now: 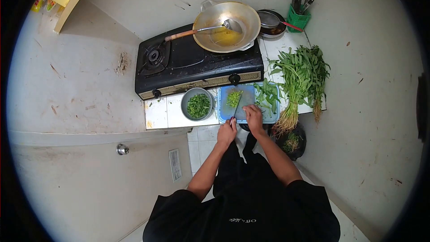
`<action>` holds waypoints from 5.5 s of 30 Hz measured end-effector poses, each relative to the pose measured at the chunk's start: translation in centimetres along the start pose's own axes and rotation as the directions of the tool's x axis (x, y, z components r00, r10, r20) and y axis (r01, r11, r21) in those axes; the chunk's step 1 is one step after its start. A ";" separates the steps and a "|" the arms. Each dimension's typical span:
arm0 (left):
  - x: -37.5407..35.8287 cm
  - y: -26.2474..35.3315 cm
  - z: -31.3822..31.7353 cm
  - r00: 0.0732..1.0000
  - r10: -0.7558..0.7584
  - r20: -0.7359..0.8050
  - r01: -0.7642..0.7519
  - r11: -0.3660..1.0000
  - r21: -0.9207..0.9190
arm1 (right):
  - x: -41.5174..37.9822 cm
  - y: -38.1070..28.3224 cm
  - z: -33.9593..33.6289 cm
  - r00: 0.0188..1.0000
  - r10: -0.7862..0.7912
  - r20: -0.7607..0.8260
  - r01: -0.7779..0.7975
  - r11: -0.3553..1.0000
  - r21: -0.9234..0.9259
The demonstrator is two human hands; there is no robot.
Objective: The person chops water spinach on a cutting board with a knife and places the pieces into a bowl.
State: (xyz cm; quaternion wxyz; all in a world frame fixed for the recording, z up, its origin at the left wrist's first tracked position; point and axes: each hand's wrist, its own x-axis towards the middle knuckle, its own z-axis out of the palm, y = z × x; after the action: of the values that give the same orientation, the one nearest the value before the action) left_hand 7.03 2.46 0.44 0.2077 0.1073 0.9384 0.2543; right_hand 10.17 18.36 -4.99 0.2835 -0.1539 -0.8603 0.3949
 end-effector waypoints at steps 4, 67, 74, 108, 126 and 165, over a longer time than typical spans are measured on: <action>-0.8 0.3 0.1 0.998 0.056 0.027 -0.054 0.996 -0.066 | -0.1 -0.2 -0.2 1.000 -0.007 0.017 0.007 1.000 -0.013; -1.4 1.2 2.2 1.000 0.013 0.013 -0.013 1.000 -0.005 | -0.4 -0.9 0.1 0.995 0.096 0.011 -0.092 0.981 -0.169; -3.6 -0.7 1.1 1.000 -0.010 0.005 0.010 0.999 0.052 | -1.3 -0.9 0.1 0.993 0.002 0.121 0.047 0.918 -0.394; -2.8 0.0 2.0 0.999 0.016 0.033 -0.016 1.000 0.021 | -2.4 -2.1 -0.3 0.992 0.041 0.121 0.012 0.913 -0.407; -1.4 -0.1 2.7 0.998 0.020 0.055 -0.011 0.985 -0.170 | -1.9 -0.9 -0.2 0.993 0.107 -0.053 -0.107 0.994 0.008; -1.7 -1.0 -0.9 0.986 0.101 0.136 -0.103 0.995 0.004 | -0.8 -0.6 -0.9 0.997 0.077 0.011 -0.076 0.993 -0.093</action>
State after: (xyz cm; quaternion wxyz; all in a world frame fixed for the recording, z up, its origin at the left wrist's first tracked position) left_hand 8.03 0.67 1.18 0.2572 0.1732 0.9168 0.2517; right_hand 11.29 18.14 -4.35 0.2544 -0.1969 -0.8731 0.3663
